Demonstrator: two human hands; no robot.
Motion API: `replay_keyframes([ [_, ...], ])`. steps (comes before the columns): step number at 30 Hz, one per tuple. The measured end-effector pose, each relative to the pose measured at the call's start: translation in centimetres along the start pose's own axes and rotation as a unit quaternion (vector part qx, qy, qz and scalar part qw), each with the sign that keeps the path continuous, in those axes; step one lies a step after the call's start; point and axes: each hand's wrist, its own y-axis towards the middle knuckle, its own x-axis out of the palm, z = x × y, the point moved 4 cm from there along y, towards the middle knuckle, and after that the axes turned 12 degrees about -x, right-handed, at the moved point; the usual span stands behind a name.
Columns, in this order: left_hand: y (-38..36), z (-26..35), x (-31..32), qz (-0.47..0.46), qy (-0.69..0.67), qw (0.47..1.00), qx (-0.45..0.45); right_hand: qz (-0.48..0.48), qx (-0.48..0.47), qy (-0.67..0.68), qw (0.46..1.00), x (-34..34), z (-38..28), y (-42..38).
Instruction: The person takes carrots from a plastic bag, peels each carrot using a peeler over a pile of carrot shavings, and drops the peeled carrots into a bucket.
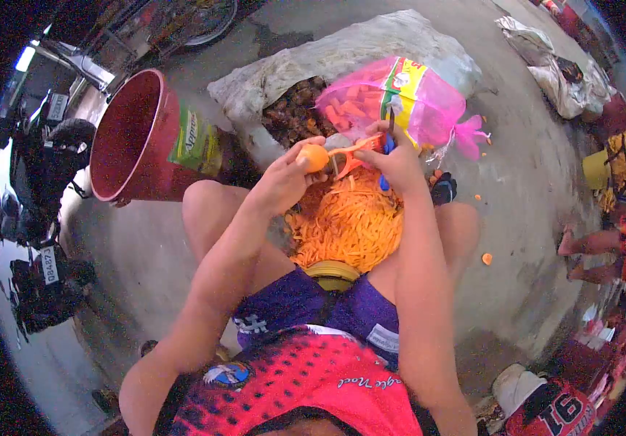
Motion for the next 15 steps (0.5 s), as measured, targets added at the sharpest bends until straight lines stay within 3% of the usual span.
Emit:
replay_keyframes([
  [2, 0.1, -0.2, -0.4, 0.022, 0.056, 0.998, 0.016, -0.003, 0.03, 0.06, 0.998, 0.2, -0.7, -0.6],
  [5, 0.2, -0.2, -0.7, 0.048, 0.138, 0.989, 0.032, -0.026, 0.014, 0.047, 0.998, 0.2, -0.8, -0.6],
  [8, -0.3, 0.6, 0.2, 0.066, 0.193, 0.979, 0.018, -0.07, -0.052, 0.004, 0.996, 1.1, -1.1, -0.5],
  [11, -0.5, 0.7, 0.3, 0.046, 0.226, 0.973, 0.005, -0.087, 0.018, -0.003, 0.996, 1.2, -0.8, -0.3],
  [14, -0.7, 0.8, 0.0, 0.014, 0.21, 0.977, 0.015, 0.011, 0.056, -0.053, 0.997, -0.8, 2.3, 0.9],
  [15, -0.8, 0.8, 0.0, 0.019, 0.193, 0.981, 0.019, 0.004, 0.114, 0.024, 0.993, -0.8, 2.2, 0.9],
])
